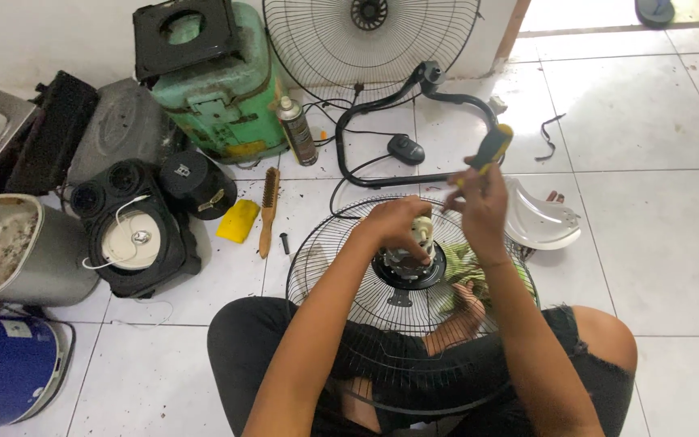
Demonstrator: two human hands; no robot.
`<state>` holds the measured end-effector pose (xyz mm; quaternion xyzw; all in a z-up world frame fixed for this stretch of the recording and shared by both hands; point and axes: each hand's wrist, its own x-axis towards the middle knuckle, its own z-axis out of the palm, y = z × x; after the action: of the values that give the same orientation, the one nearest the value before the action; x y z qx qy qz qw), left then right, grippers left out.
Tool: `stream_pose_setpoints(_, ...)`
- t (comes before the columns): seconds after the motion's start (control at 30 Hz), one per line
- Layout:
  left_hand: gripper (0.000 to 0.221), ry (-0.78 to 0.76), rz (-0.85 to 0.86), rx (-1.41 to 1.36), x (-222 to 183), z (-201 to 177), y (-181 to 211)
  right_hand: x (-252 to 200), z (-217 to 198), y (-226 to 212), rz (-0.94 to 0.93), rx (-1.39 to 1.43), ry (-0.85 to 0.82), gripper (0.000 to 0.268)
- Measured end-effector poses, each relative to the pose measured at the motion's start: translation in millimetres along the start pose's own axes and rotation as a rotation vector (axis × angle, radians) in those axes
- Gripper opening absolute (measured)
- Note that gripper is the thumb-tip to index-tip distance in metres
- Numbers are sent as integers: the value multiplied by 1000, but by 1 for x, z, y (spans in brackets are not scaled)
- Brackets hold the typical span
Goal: The person sits on the floor with a fan guard across their lap and uses a screwdriver to unscrew and remove the motor housing from the fan. They set the housing aside, reposition the guard, and fit a metal bracket and plastic cover onto the guard, tightening screws by hand.
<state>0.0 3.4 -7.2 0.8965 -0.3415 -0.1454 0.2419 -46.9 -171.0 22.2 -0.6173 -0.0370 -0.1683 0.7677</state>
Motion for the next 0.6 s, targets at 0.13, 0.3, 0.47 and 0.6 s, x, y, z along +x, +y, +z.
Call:
stream_pose_setpoints(0.13, 85, -24, -26, 11, -5, -5, 3, -10, -48, 43, 202, -187, 11, 32)
stream_pose_setpoints(0.3, 86, 170, 85, -226, -9, -3, -11, -50, -66, 76, 370, -464, -38, 40)
stream_pose_setpoints(0.47, 39, 595, 148, -363, -45, -7, -86, -56, -62, 55, 453, -541, -228, 51)
stream_pose_setpoints(0.6, 18, 812, -240, -184, -108, -8, -187, -58, -66, 60, 466, -491, -190, 52)
